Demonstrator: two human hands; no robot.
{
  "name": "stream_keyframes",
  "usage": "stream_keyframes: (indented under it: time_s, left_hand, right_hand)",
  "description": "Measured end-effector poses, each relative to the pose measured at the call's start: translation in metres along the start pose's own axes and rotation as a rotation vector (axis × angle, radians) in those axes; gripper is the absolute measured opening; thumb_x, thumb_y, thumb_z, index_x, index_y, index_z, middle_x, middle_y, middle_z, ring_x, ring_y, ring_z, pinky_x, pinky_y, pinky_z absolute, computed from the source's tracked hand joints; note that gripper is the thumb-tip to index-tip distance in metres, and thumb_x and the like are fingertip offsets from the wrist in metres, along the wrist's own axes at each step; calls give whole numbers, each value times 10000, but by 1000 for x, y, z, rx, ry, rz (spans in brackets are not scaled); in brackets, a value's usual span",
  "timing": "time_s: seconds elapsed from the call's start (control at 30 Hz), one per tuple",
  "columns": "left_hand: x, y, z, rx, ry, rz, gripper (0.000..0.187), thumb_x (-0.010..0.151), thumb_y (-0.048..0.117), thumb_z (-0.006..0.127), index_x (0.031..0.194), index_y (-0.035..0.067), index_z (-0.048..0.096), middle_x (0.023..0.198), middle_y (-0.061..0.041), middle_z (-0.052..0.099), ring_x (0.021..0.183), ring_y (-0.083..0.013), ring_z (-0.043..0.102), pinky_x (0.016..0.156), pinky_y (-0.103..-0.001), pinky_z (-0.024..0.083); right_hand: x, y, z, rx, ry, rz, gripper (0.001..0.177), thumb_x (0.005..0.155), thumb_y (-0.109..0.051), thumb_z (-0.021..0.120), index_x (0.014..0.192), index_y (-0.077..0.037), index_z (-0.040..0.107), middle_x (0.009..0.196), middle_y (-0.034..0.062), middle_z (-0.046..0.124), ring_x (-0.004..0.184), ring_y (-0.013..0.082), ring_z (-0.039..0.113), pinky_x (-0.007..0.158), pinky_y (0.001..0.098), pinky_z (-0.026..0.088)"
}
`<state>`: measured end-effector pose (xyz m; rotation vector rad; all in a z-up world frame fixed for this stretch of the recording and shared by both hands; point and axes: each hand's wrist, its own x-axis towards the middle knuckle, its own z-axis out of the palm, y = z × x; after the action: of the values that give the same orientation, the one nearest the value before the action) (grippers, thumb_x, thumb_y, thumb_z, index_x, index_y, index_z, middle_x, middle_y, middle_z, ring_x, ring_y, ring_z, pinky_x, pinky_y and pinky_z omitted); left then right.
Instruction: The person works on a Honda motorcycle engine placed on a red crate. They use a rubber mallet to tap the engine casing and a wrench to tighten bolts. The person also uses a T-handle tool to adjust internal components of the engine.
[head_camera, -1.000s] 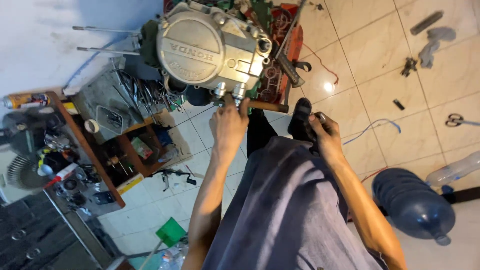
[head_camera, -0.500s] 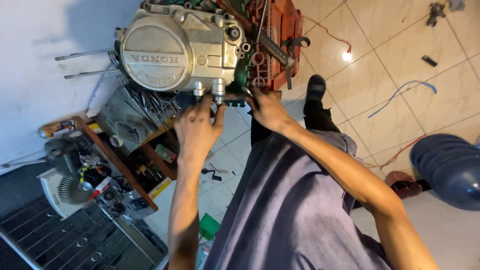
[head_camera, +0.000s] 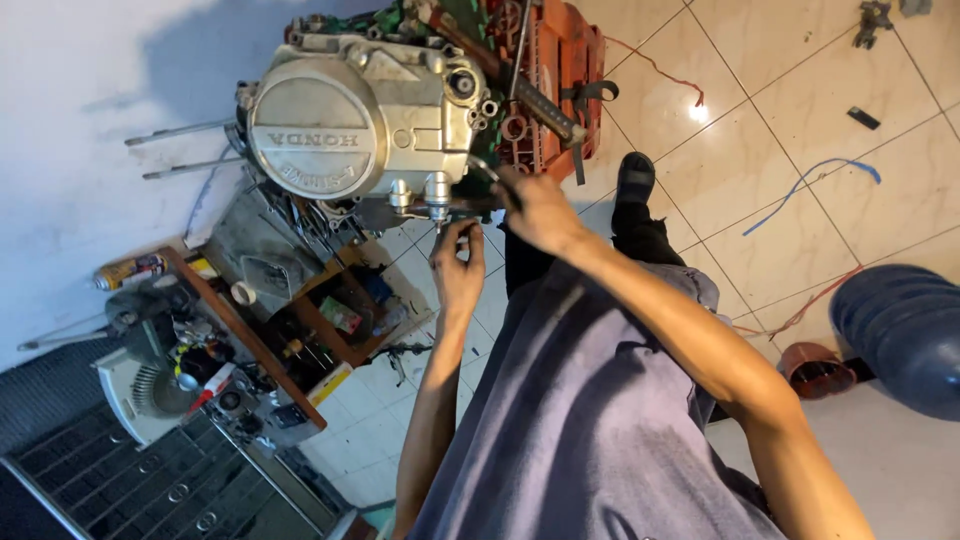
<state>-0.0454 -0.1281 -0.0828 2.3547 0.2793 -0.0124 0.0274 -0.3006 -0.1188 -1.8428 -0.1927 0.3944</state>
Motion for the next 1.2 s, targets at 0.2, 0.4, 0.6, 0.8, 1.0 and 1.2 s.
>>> stream_keyframes:
  time_s: [0.2,0.4,0.6,0.8,1.0,1.2]
  left_hand:
    - [26,2,12,-415,-75,-293,343,1028,219,626,1316,37,657,1157,-106,738,975,-201,728,806,-329,591]
    - [39,-21,38,-936,-114,-412,407,1011,161,659,1373,-14,590,1309,-126,668,1156,-272,704,999,-393,587]
    - [39,-22,48,-1179,111,-547,350,963,54,704,1286,-52,620,1261,-154,671,1145,-300,683,1034,-443,575]
    - [38,-51,61,-1490,36,-647,311,991,61,685,1260,-78,617,1224,-162,700,1170,-277,693,1110,-413,539]
    - [38,-23,57,-1458,171,-634,299,964,29,693,1247,-35,618,1172,-142,703,1128,-300,701,1076,-435,554]
    - [36,-14,59,-1375,245,-593,284,940,-43,690,1214,-57,616,1136,-184,706,1055,-340,726,1017,-483,602]
  right_hand:
    - [26,2,-47,-405,-92,-174,391,844,-217,733,1215,-99,702,1048,193,694,997,386,631,905,501,502]
    - [56,16,-52,-714,-128,-613,362,734,-195,744,1094,-182,789,1156,35,669,1219,256,524,1107,542,378]
    - [61,41,-28,-685,-25,-810,297,803,-171,735,1091,-126,789,1216,10,680,1241,257,558,1080,469,455]
    - [54,37,1,-365,165,-721,274,832,-42,786,1094,-28,710,1200,113,663,1196,312,589,1035,406,522]
    - [55,17,-14,-39,463,-244,307,870,46,733,1140,-16,600,1141,182,641,1046,324,659,921,343,527]
    - [70,12,-28,344,273,10,459,1015,-19,673,1449,-36,523,1176,109,728,1072,203,707,945,302,555]
